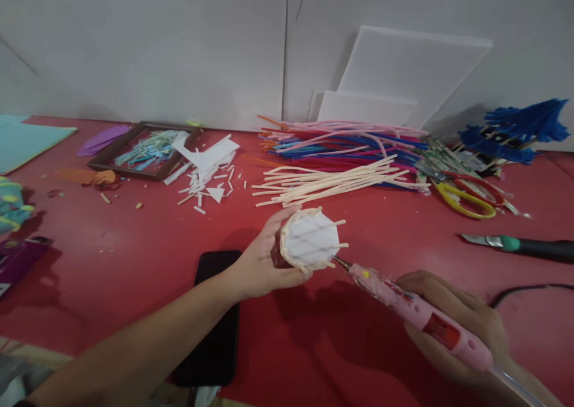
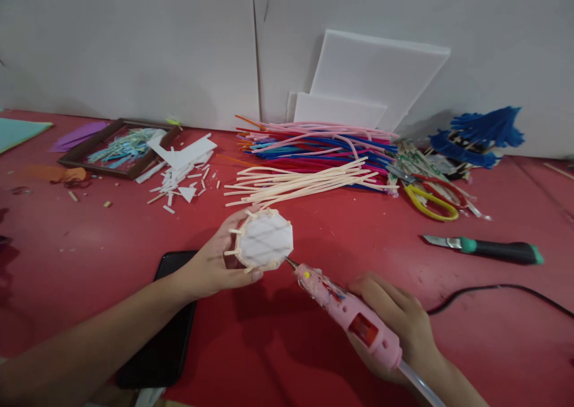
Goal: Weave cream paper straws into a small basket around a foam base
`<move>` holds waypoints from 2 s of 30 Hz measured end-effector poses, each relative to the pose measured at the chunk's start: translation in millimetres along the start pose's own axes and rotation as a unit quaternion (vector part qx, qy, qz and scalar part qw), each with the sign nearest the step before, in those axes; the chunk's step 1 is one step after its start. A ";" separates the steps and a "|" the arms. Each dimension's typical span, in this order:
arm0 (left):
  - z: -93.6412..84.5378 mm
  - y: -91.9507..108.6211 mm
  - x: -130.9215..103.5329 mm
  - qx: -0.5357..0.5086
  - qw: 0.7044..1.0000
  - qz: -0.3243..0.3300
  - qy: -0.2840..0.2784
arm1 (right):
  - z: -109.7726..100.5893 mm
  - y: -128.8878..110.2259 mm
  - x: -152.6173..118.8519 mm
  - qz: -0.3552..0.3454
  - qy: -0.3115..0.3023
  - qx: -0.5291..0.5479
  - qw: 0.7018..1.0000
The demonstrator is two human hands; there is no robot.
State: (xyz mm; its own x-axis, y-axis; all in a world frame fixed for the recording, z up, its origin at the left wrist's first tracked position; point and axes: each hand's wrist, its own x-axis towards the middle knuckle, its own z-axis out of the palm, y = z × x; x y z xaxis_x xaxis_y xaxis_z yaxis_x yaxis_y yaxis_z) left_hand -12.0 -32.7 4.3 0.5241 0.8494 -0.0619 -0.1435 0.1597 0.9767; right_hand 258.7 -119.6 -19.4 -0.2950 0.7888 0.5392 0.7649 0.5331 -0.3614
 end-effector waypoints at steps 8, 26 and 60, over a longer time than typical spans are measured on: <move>-0.1 -1.3 0.4 0.008 1.000 0.008 -0.001 | 2.0 5.0 -2.5 -0.024 0.016 0.004 1.000; -2.8 0.1 0.4 0.071 0.996 0.048 0.000 | 0.2 -7.4 0.8 0.061 0.015 0.007 0.998; -5.6 -7.1 -2.3 0.061 0.994 -0.008 -0.088 | -35.0 114.4 50.2 0.150 -0.166 -0.254 0.941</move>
State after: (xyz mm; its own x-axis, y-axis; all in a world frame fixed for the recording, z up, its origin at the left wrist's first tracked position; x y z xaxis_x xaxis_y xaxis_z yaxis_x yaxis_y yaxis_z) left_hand -16.9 -33.0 -3.7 0.6651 0.7450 -0.0511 -0.0362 0.1006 0.9943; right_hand 351.4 -29.7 -7.1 -0.1197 0.9775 0.1738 0.9925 0.1223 -0.0047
